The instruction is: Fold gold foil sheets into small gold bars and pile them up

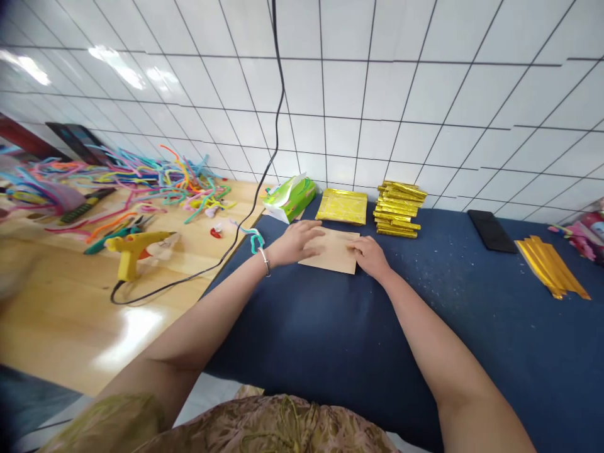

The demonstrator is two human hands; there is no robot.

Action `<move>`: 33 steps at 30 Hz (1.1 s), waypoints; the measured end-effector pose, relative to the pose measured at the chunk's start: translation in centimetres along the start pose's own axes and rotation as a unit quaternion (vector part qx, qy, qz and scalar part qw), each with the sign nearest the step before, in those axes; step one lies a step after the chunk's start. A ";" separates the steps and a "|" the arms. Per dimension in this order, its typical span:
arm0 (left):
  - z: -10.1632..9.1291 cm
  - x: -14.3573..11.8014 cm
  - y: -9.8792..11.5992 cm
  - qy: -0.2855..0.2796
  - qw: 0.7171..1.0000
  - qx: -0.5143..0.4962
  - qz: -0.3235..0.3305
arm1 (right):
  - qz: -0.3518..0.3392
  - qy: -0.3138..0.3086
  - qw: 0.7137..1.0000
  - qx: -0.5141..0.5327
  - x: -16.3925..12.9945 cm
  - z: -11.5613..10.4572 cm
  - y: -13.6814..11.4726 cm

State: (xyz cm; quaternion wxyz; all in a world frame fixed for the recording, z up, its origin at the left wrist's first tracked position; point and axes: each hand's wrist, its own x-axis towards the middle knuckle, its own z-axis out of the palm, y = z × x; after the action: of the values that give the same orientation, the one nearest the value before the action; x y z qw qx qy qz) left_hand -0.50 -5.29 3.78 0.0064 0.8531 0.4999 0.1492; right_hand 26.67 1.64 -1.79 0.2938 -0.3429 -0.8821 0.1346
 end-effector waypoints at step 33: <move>3.7 -2.3 1.1 -0.045 0.999 0.001 0.007 | 0.083 -0.064 0.993 -0.045 8.0 1.7 -0.4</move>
State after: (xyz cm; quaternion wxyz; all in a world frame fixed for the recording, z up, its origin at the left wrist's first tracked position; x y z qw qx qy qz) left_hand 0.34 -7.33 -0.13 0.0267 0.8625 0.4932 0.1100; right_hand 20.63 6.76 0.46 0.2085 -0.4183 -0.8729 0.1401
